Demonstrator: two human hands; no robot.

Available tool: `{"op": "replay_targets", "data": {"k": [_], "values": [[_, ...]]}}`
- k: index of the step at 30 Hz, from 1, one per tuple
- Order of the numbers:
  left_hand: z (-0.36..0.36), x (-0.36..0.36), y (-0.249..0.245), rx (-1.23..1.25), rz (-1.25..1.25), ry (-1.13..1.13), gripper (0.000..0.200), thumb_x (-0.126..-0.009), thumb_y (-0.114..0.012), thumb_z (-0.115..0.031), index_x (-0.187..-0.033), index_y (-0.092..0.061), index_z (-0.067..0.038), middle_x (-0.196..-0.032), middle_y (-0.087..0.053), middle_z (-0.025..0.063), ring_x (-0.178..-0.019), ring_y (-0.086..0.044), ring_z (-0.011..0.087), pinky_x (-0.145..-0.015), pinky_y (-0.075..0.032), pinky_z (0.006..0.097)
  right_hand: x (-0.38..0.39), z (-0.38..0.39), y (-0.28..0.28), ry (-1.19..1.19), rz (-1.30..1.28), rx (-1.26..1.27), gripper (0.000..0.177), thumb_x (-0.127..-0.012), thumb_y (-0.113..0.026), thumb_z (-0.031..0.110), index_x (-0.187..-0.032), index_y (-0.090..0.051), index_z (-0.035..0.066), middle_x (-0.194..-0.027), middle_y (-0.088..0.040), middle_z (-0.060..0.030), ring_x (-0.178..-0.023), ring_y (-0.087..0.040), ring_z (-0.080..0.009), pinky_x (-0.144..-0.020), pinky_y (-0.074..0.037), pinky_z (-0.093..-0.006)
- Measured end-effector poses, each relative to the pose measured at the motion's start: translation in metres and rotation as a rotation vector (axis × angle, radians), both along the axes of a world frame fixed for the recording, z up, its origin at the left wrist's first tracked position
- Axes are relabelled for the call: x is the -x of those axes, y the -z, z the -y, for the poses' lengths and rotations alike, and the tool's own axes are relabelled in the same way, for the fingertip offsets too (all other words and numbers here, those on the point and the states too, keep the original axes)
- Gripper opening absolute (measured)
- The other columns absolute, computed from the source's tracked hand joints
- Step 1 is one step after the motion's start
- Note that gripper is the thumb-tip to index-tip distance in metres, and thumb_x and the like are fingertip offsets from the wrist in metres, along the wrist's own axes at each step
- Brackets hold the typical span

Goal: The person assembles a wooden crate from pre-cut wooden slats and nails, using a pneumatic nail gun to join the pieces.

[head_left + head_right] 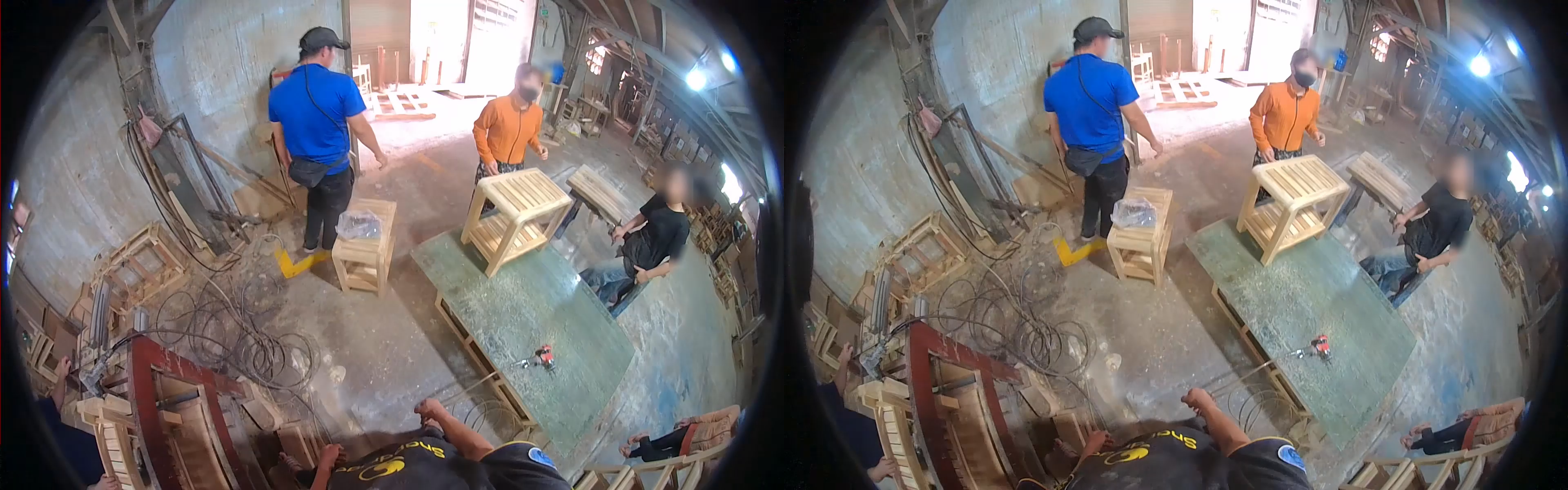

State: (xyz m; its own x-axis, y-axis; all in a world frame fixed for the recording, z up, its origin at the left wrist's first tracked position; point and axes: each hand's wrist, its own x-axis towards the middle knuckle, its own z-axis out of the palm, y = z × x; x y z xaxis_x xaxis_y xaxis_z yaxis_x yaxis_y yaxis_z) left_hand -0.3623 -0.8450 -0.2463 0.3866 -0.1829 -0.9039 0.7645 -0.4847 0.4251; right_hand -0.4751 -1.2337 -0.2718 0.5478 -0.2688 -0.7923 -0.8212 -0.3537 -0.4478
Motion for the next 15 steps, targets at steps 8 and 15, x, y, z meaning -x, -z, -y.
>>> {"op": "replay_targets", "data": {"k": [8,15], "values": [[-0.004,-0.009,0.023,-0.029,0.073,0.105,0.028,-0.092,-0.05,-0.023,-0.1,-0.059,0.003,-0.083,-0.068,0.0166,-0.065,-0.066,0.0262,-0.061,-0.055,0.0394,-0.006,0.001,0.06,-0.161,0.019,-0.062,0.028,-0.081,-0.061,0.029,-0.101,-0.071,0.013,-0.089,-0.071,-0.0093,-0.08,-0.069,-0.0275,-0.074,-0.055,-0.0368],[0.008,-0.018,0.028,0.035,0.073,0.023,0.028,-0.091,-0.05,-0.024,-0.096,-0.062,0.002,-0.08,-0.069,0.0161,-0.063,-0.066,0.0275,-0.057,-0.054,0.0395,0.032,0.004,0.102,0.013,0.004,-0.176,0.04,-0.077,-0.067,0.041,-0.1,-0.069,0.008,-0.083,-0.07,-0.0118,-0.071,-0.068,-0.0232,-0.064,-0.054,-0.0365]]}}
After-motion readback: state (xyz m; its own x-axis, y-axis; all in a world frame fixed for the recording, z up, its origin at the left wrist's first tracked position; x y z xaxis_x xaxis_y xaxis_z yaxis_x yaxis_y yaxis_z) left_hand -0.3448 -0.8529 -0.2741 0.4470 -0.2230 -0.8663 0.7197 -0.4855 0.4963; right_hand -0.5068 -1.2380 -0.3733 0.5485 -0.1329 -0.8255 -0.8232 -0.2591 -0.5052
